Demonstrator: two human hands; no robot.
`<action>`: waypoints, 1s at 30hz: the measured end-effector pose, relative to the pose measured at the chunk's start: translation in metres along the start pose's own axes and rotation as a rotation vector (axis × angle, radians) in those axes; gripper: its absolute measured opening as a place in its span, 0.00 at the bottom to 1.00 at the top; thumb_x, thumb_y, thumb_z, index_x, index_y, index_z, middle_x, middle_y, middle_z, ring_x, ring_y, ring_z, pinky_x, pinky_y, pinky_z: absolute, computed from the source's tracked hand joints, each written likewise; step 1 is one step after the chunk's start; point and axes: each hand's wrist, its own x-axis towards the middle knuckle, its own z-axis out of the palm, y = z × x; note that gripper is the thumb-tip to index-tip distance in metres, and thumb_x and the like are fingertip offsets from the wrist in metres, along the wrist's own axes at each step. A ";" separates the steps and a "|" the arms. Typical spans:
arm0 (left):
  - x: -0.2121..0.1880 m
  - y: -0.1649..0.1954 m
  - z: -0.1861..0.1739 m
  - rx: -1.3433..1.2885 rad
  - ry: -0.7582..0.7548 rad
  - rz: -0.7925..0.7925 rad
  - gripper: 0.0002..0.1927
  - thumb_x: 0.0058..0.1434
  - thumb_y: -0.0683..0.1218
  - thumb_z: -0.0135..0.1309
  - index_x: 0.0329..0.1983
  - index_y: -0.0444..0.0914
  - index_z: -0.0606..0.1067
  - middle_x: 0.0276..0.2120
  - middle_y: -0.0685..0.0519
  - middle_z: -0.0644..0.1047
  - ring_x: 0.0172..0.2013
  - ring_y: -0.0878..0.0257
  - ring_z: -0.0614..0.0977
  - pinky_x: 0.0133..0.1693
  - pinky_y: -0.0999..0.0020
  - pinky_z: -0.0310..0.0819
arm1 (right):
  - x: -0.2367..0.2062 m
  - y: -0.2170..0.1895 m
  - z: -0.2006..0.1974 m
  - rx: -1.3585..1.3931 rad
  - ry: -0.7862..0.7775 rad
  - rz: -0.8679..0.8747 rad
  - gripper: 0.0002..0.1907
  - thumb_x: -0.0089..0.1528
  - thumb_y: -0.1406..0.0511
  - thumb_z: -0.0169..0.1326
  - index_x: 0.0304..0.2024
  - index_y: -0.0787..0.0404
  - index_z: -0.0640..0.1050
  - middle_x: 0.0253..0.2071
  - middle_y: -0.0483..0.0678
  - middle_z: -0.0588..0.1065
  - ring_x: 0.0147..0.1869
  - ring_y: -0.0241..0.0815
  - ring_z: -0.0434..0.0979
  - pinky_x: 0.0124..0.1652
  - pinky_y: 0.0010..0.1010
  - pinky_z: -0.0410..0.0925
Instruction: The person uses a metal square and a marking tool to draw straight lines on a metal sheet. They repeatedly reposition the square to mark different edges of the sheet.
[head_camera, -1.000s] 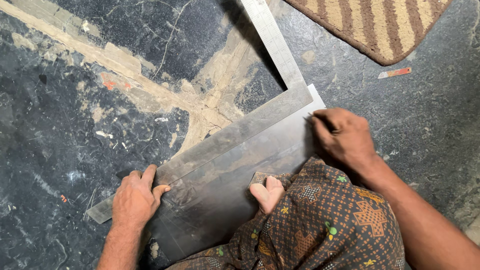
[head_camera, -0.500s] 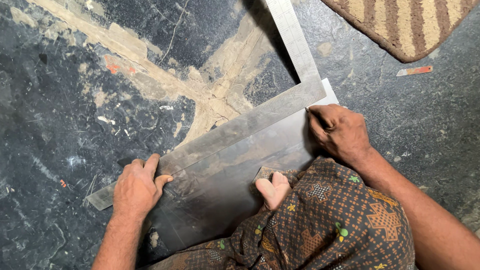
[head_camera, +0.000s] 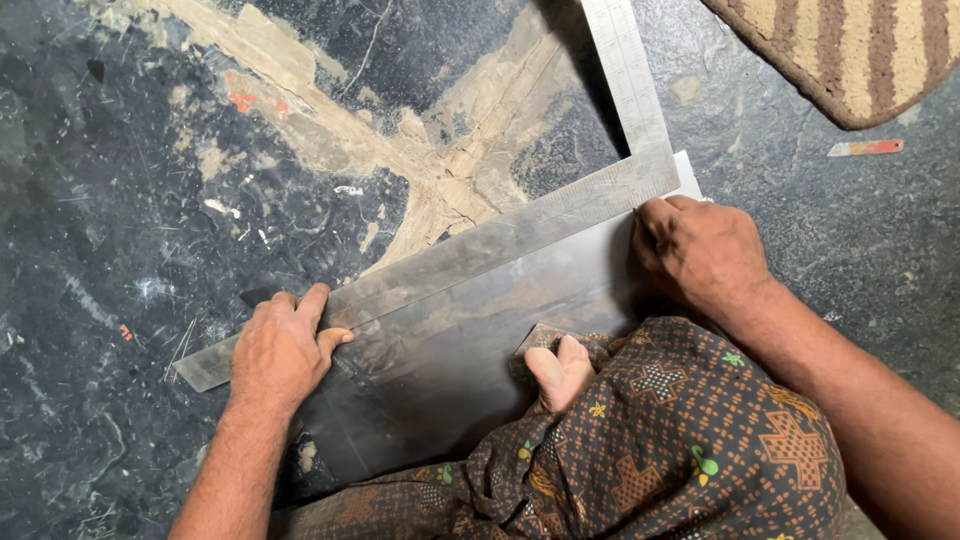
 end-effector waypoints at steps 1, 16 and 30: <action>0.000 0.000 0.000 -0.001 -0.005 -0.003 0.36 0.53 0.64 0.61 0.63 0.46 0.73 0.44 0.43 0.78 0.49 0.45 0.78 0.49 0.50 0.75 | 0.004 -0.001 -0.004 -0.024 -0.054 0.020 0.12 0.67 0.57 0.56 0.37 0.59 0.79 0.30 0.53 0.78 0.33 0.54 0.81 0.33 0.43 0.74; 0.001 -0.005 0.004 -0.012 0.015 0.006 0.35 0.53 0.63 0.62 0.63 0.46 0.74 0.44 0.43 0.78 0.50 0.45 0.78 0.49 0.50 0.75 | -0.016 0.010 0.012 0.077 0.105 -0.034 0.12 0.66 0.61 0.56 0.50 0.55 0.81 0.37 0.52 0.80 0.38 0.51 0.83 0.36 0.39 0.76; 0.002 -0.007 0.001 -0.014 -0.005 -0.005 0.36 0.53 0.64 0.61 0.63 0.46 0.73 0.44 0.43 0.78 0.50 0.46 0.78 0.48 0.50 0.75 | 0.018 0.017 -0.024 -0.178 -0.506 0.183 0.15 0.71 0.51 0.51 0.47 0.51 0.81 0.31 0.49 0.81 0.30 0.45 0.83 0.33 0.35 0.78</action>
